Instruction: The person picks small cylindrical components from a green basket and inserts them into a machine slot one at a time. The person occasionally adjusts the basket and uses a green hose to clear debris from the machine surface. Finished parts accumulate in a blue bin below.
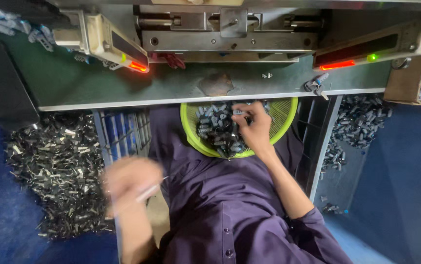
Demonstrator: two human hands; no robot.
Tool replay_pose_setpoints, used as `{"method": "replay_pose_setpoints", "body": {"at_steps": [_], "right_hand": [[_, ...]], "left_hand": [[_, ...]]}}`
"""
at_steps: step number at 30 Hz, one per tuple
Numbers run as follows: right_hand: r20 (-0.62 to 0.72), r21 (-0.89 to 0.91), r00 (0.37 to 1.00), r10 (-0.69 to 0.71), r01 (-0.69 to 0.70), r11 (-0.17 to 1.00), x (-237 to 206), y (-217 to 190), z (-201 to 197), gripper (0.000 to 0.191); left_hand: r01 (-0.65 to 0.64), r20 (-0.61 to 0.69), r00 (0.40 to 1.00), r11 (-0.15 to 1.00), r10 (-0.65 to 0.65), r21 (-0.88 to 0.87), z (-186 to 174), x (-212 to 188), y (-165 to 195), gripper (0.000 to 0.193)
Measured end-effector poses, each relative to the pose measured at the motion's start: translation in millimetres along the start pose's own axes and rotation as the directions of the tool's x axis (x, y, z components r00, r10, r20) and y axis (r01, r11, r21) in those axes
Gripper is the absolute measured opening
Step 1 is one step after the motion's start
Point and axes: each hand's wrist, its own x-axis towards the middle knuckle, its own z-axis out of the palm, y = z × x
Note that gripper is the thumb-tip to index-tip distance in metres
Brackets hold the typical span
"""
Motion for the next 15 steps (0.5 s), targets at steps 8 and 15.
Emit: {"method": "replay_pose_setpoints", "body": {"at_steps": [8,15], "right_hand": [[0.103,-0.490,0.945,-0.309,0.319,0.811,20.6,-10.8,-16.0,0.023],[0.355,-0.683,0.905,-0.234,0.422,0.596,49.1,3.0,-13.3,0.048]], "left_hand": [[-0.024,-0.036,0.998,0.790,0.058,0.613,95.7,65.0,-36.2,0.013],[-0.119,0.378,0.874,0.888,0.307,-0.444,61.1,60.8,38.1,0.012]]}}
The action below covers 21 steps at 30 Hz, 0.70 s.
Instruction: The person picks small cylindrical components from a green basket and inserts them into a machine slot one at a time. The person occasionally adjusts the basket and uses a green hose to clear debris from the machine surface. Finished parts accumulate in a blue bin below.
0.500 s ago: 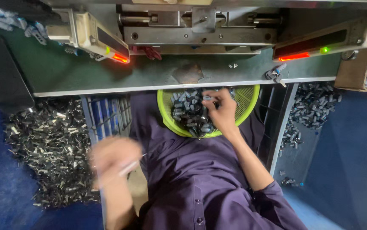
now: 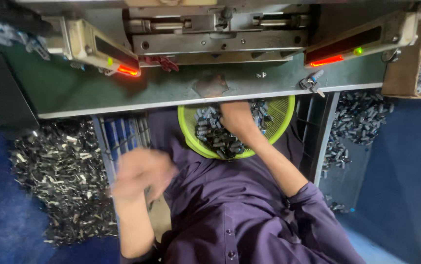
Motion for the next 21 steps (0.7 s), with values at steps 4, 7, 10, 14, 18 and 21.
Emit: {"method": "replay_pose_setpoints", "body": {"at_steps": [4,7,10,14,18,21], "right_hand": [[-0.094,0.041,0.995,-0.035,0.039,0.998,-25.2,-14.8,-9.0,0.065],[-0.056,0.067,0.997,0.045,-0.041,0.997,-36.8,-22.7,-19.3,0.049],[-0.058,0.220,0.992,0.109,-0.094,0.971,-37.6,-31.8,-16.9,0.027],[-0.087,0.340,0.977,0.194,-0.154,0.928,-34.6,-14.5,-1.3,0.018],[-0.165,0.453,0.973,0.164,-0.073,0.888,-45.0,-9.4,-0.7,0.018],[-0.208,0.452,0.969,0.129,-0.022,0.892,-50.4,-16.7,-4.0,0.019]], "left_hand": [[-0.157,0.072,0.979,0.936,0.189,-0.316,34.6,3.0,48.9,0.011],[0.148,-0.035,0.989,0.979,-0.144,0.142,88.2,13.3,65.4,0.012],[-0.069,-0.094,0.989,0.916,0.115,0.396,137.4,8.0,82.0,0.009],[-0.587,0.538,0.762,0.734,0.361,0.340,124.5,47.3,56.2,0.020],[-0.607,0.632,0.693,0.754,0.348,0.252,140.4,81.6,33.5,0.015],[-0.700,0.657,0.634,0.665,0.408,0.262,145.1,85.1,24.7,0.016]]}}
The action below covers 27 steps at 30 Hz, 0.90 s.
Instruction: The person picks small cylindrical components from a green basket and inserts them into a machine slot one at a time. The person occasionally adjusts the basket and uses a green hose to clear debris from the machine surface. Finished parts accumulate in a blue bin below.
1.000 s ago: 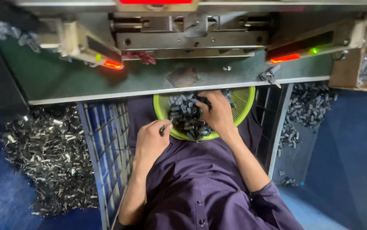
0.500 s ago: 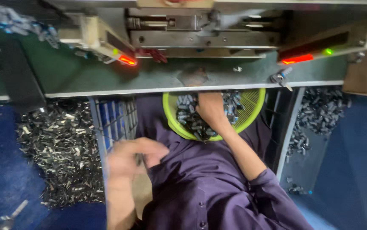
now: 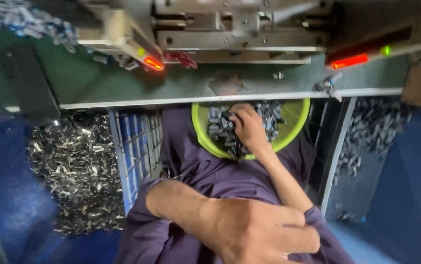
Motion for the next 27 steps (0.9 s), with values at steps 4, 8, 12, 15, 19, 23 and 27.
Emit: {"method": "replay_pose_setpoints", "body": {"at_steps": [4,8,12,15,19,23,27], "right_hand": [[0.039,0.065,0.999,-0.013,0.010,0.998,-0.1,-6.6,2.7,0.020],[0.006,0.033,1.000,-0.026,0.025,0.999,0.3,2.1,2.3,0.026],[0.031,0.046,0.998,-0.051,0.050,0.998,-2.0,8.5,3.3,0.031],[-0.039,0.092,0.996,-0.084,0.088,0.992,-1.1,2.6,1.2,0.022],[-0.228,0.209,0.970,-0.084,0.133,0.969,-1.5,-14.5,-17.4,0.021],[-0.305,0.554,0.950,0.066,0.120,0.824,-13.3,-35.0,-40.0,0.024],[-0.204,0.809,0.957,0.209,0.045,0.586,-22.4,-51.7,-44.8,0.030]], "left_hand": [[0.077,-0.035,0.997,0.991,-0.073,0.113,5.3,-7.1,9.0,0.021],[0.065,0.085,0.992,0.964,-0.089,0.256,1.2,1.3,20.2,0.014],[-0.038,0.169,0.985,0.910,-0.036,0.413,-9.2,16.4,24.1,0.007],[-0.075,0.107,0.993,0.964,0.049,0.256,-18.5,17.7,10.8,0.023],[0.251,-0.151,0.964,0.938,-0.219,0.241,-20.2,6.3,9.4,0.036],[0.653,-0.547,0.730,0.656,-0.410,0.379,-5.6,-29.6,-26.9,0.031],[0.833,-0.709,0.466,0.532,-0.529,0.151,15.2,-75.6,-53.3,0.017]]}}
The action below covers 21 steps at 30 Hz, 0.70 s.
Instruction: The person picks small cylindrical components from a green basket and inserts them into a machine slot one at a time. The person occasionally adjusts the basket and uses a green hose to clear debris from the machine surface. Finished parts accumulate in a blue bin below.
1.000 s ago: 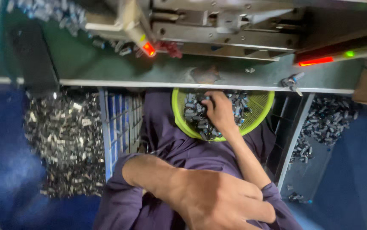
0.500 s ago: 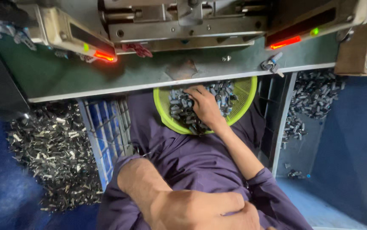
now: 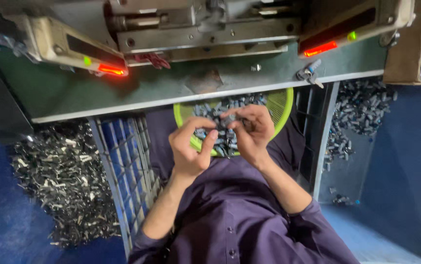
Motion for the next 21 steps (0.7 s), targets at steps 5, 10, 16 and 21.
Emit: {"method": "replay_pose_setpoints", "body": {"at_steps": [5,10,16,21], "right_hand": [[-0.011,-0.073,0.997,-0.079,0.078,0.994,1.2,-2.8,10.8,0.035],[0.033,0.012,0.996,-0.085,0.085,0.996,-4.5,1.1,9.9,0.030],[0.123,-0.041,0.989,-0.083,0.089,0.995,-10.1,16.5,-1.2,0.038],[0.008,0.266,0.977,0.211,-0.205,0.942,6.0,29.9,7.4,0.026]], "left_hand": [[0.144,0.153,0.981,0.972,-0.116,-0.187,-7.3,-7.8,-11.1,0.013],[0.103,0.151,0.985,0.989,-0.087,-0.106,-2.0,3.9,-5.6,0.013],[0.189,0.093,0.980,0.963,-0.174,-0.191,3.5,-5.4,-16.9,0.011],[0.292,0.122,0.953,0.945,-0.276,-0.145,-11.7,-7.6,-10.7,0.011]]}}
